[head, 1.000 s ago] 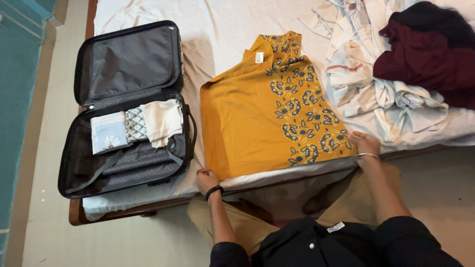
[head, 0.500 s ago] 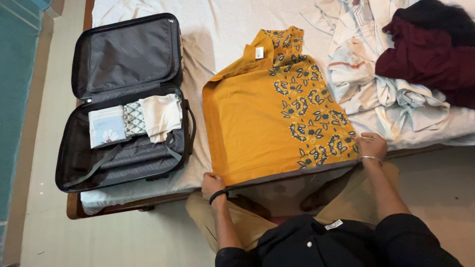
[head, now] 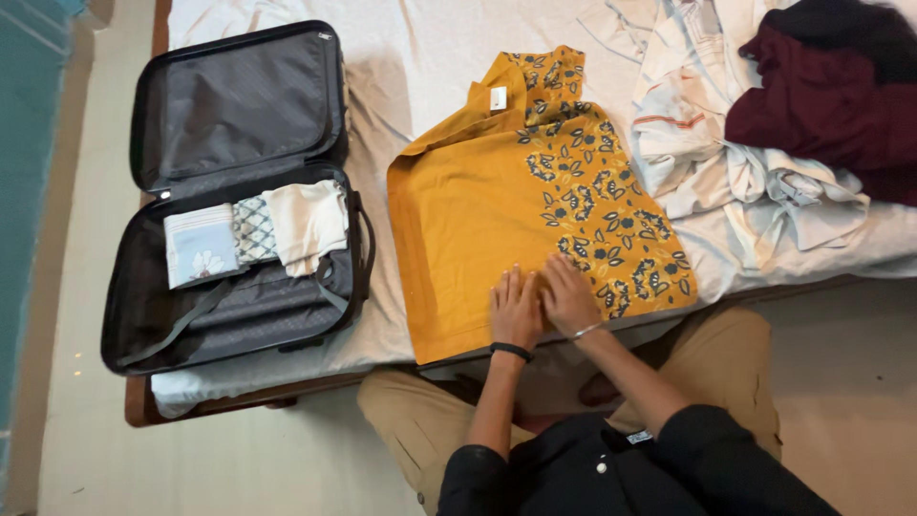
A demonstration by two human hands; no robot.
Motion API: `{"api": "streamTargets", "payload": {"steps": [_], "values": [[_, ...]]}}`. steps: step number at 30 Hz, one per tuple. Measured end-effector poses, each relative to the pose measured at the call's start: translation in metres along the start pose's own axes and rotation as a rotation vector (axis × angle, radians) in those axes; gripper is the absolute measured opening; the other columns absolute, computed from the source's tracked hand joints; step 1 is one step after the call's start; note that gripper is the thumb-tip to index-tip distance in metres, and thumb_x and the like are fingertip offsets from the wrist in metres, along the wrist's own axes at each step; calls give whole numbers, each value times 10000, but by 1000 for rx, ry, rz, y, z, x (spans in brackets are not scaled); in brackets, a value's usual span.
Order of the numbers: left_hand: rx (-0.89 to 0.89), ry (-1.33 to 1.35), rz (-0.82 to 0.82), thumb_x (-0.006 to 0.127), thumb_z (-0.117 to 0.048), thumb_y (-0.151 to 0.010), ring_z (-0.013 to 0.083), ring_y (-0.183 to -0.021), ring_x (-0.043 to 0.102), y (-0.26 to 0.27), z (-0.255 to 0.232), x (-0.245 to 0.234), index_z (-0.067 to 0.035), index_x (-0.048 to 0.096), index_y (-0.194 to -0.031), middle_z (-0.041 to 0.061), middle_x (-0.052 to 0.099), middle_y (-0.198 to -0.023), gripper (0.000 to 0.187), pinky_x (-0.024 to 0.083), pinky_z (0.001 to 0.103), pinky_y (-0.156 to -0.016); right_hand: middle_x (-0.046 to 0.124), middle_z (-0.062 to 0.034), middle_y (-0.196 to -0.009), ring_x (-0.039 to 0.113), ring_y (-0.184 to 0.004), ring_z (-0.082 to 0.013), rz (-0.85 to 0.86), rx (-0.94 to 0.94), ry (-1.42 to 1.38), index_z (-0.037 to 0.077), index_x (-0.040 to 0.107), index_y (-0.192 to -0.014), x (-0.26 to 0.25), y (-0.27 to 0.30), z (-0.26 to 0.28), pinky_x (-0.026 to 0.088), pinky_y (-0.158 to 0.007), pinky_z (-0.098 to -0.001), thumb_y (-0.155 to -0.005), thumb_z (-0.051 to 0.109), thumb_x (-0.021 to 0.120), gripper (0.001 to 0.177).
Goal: The person picks up a yellow shirt from a pile on the bed, spreads it out, and folds it into a small rectangle before placing it near an open suitcase.
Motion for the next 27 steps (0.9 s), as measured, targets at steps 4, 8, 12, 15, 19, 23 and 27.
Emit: {"api": "streamTargets", "payload": {"steps": [4,8,12,15,19,23,27], "values": [[30,-19,40,545,-213,-967,371,-1518,331,-11,3,18,-163,511,-1512,129,410,-1629,549,227,612,-1208,383,-174,-1632,301,-1533,-343,130,76,112,8,473,-1508,31,0,-12,259,-1222,-489,-1029,275,535,552],[55,5,85,537,-247,-964,388,-1516,294,-15,10,11,-159,505,-1499,137,380,-1630,543,203,624,-1202,343,-141,-1647,282,-1540,-296,189,69,224,36,409,-1541,32,-4,-15,225,-1251,-472,-970,319,512,646],[65,-17,115,531,-260,-963,378,-1527,271,-24,12,9,-191,494,-1508,120,355,-1640,550,181,633,-1207,338,-141,-1642,282,-1530,-293,212,72,251,32,385,-1538,25,-18,-13,214,-1243,-480,-934,368,551,711],[51,-20,131,539,-263,-954,380,-1526,253,-31,15,11,-214,480,-1517,115,339,-1648,568,161,642,-1205,309,-125,-1652,251,-1536,-289,253,119,248,41,358,-1547,21,-26,-14,190,-1242,-483,-918,411,568,760],[33,-36,133,553,-255,-931,373,-1531,251,-44,17,11,-248,468,-1530,97,332,-1657,605,142,653,-1205,257,-123,-1662,200,-1547,-275,302,156,294,35,310,-1564,18,-40,-18,140,-1246,-488,-897,466,584,840],[9,-35,160,560,-251,-926,381,-1523,254,-61,19,9,-249,465,-1531,97,323,-1657,613,139,665,-1201,257,-154,-1654,198,-1540,-279,280,167,271,0,293,-1562,13,-54,-18,127,-1239,-492,-882,483,598,888],[-12,-62,167,575,-259,-905,401,-1516,244,-81,24,10,-270,464,-1524,99,317,-1653,629,138,700,-1180,274,-132,-1653,205,-1545,-271,297,180,297,24,306,-1560,12,-66,-22,138,-1257,-479,-862,497,613,897]]}}
Point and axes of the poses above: each hand's wrist, its own y-axis away from the middle knuckle, its own x-axis out of the palm, z = x × y, the point moved 8 cm from there along -y, towards the middle knuckle
